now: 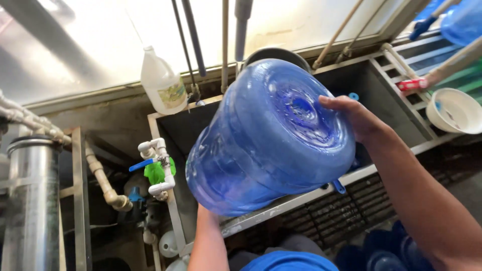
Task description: The person cleans large blue water jugs in a stainless steel sink. They rinse the jugs with water, scrub the exterior with a soapy cloth, and wipe them dry. The person handles the jugs by lifting them into the sink, rotating them, and placing them back on the floor among other jugs.
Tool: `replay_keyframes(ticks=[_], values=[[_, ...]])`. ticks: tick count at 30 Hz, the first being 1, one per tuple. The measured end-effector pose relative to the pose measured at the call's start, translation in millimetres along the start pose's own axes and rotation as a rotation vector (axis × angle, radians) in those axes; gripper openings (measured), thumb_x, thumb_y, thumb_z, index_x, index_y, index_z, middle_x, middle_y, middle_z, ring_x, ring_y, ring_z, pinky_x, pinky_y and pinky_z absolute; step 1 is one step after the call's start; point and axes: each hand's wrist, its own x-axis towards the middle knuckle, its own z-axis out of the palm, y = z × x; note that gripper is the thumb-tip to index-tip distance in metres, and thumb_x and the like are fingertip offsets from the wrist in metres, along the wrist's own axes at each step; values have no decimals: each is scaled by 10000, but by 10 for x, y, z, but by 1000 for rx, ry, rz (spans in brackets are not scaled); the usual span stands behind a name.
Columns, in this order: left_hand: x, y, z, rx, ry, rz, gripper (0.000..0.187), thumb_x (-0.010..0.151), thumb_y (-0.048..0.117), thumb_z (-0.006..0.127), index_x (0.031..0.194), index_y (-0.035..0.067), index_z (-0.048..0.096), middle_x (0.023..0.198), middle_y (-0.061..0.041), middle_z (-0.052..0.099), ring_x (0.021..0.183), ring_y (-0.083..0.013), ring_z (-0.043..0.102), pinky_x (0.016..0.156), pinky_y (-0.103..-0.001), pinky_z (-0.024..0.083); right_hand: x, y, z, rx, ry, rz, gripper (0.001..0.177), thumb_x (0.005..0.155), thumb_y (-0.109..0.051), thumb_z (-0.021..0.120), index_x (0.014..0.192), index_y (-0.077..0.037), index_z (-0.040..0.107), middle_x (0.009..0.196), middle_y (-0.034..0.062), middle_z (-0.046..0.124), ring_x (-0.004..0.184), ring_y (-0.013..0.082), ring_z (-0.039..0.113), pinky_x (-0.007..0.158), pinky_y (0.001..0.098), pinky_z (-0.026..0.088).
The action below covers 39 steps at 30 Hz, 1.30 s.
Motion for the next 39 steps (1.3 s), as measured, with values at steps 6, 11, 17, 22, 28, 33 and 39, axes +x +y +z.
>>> replay_keyframes(ticks=[6, 11, 17, 22, 28, 33, 39], values=[[172, -11, 212, 29, -41, -25, 235, 1106, 212, 429, 1249, 34, 484, 1286, -243, 537, 1149, -340, 491, 907, -442, 365, -204, -24, 372, -34, -14, 8, 458, 936, -364, 674, 1105, 61, 694, 929, 129, 763, 739, 180, 752, 720, 350, 634], [309, -73, 425, 48, -64, -43, 226, 1067, 193, 463, 1224, 35, 499, 1246, -231, 551, 1121, -332, 509, 901, -438, 384, -384, -6, 808, -431, 128, -224, 558, 982, -427, 620, 1302, 29, 636, 1143, 135, 738, 1017, 224, 692, 919, 379, 546], [184, -209, 815, 84, -72, -45, 220, 1020, 171, 504, 1194, 37, 517, 1197, -216, 568, 1086, -322, 531, 893, -432, 408, -784, -23, 1401, -1076, 419, -695, 607, 1057, -471, 506, 1451, -13, 573, 1477, 246, 548, 1401, 384, 491, 1150, 465, 356], [165, -272, 867, 114, -76, -28, 220, 981, 152, 538, 1170, 39, 532, 1156, -204, 582, 1058, -314, 549, 886, -428, 428, -1129, -94, 1724, -1180, 253, -1144, 467, 1109, -453, 512, 1323, -76, 684, 1410, 131, 694, 1436, 302, 604, 1260, 475, 396], [393, -421, 878, 155, -92, -28, 226, 934, 129, 579, 1140, 40, 549, 1107, -189, 599, 1023, -304, 571, 878, -423, 452, -1405, -312, 1854, -1395, 12, -1347, 597, 958, -570, 683, 1208, -28, 683, 1326, 140, 693, 1306, 312, 636, 1112, 521, 467], [730, -773, 1084, 177, -115, -37, 235, 895, 110, 613, 1115, 42, 564, 1067, -177, 613, 995, -296, 589, 872, -418, 472, -1422, -398, 1533, -1379, -27, -1320, 558, 953, -550, 706, 1206, -53, 685, 1375, 128, 675, 1361, 313, 625, 1202, 545, 433], [1451, -1064, 1918, 217, -122, -20, 251, 849, 88, 654, 1085, 44, 582, 1018, -162, 630, 960, -286, 611, 864, -413, 497, -1340, -465, 686, -1226, 49, -1304, 583, 996, -633, 530, 1111, -83, 683, 1342, 124, 714, 1358, 293, 663, 1269, 545, 380]])
